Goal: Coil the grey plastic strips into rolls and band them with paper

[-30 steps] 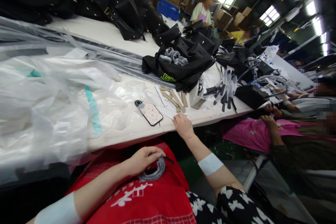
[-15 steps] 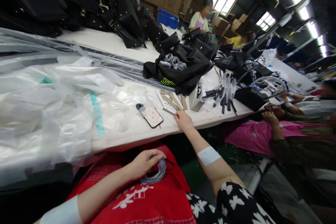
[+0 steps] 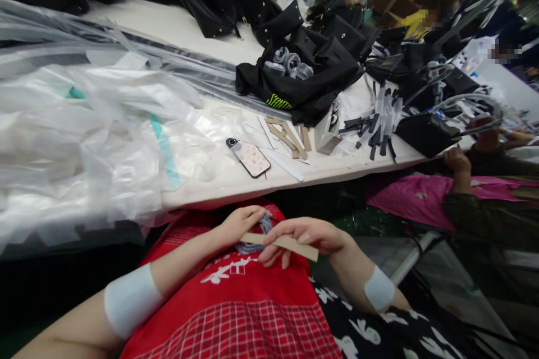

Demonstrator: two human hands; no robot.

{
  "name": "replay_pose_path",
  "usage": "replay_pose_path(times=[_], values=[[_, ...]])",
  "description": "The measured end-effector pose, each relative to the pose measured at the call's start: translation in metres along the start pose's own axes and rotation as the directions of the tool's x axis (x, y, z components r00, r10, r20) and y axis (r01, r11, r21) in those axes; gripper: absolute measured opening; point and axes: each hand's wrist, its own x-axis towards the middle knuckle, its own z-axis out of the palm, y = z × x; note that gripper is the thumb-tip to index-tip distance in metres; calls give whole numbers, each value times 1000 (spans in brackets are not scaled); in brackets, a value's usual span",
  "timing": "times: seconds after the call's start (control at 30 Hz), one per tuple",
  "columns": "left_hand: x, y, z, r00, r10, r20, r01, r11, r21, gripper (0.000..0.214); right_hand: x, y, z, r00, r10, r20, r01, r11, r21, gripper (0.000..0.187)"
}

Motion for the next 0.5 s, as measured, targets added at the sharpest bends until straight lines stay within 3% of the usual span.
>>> replay_pose_path(times=[0.03,0.1,0.17,0.2,0.23,0.27,0.3,0.33,0.4,0.5], values=[[0,-1,0,1000,-22,3,22,999,-32,55,-2,10,3,998,14,61,-19,996,83,58],[0,0,2,998,-67,7,67,995,-80,57,-2,29,2,999,-3,45,-3,993,120,71],[-1,2,3,997,-76,4,76,992,-104,60,1,48,-5,988,-70,-141,68,997,-24,68],[-1,3,3,997,-74,2,74,992,-106,61,2,55,-8,953,-133,-274,87,981,-174,59],[-1,4,3,997,-76,-1,76,992,-104,63,4,61,-10,889,-225,-397,73,929,-362,47],[-2,5,3,997,-83,-1,82,991,-102,64,5,65,-11,811,-343,-474,25,830,-558,37],[-2,5,3,996,-91,-3,91,991,-101,65,5,68,-11,743,-462,-484,-46,686,-726,32],[-2,5,3,995,-99,-6,98,990,-101,65,6,69,-9,705,-558,-438,-120,516,-848,29],[-2,5,2,994,-103,-17,101,990,-93,63,6,69,-3,697,-661,-280,-216,179,-960,24],[-3,4,1,996,-75,-41,73,997,-33,59,10,66,8,692,-718,-75,-277,-169,-946,25]])
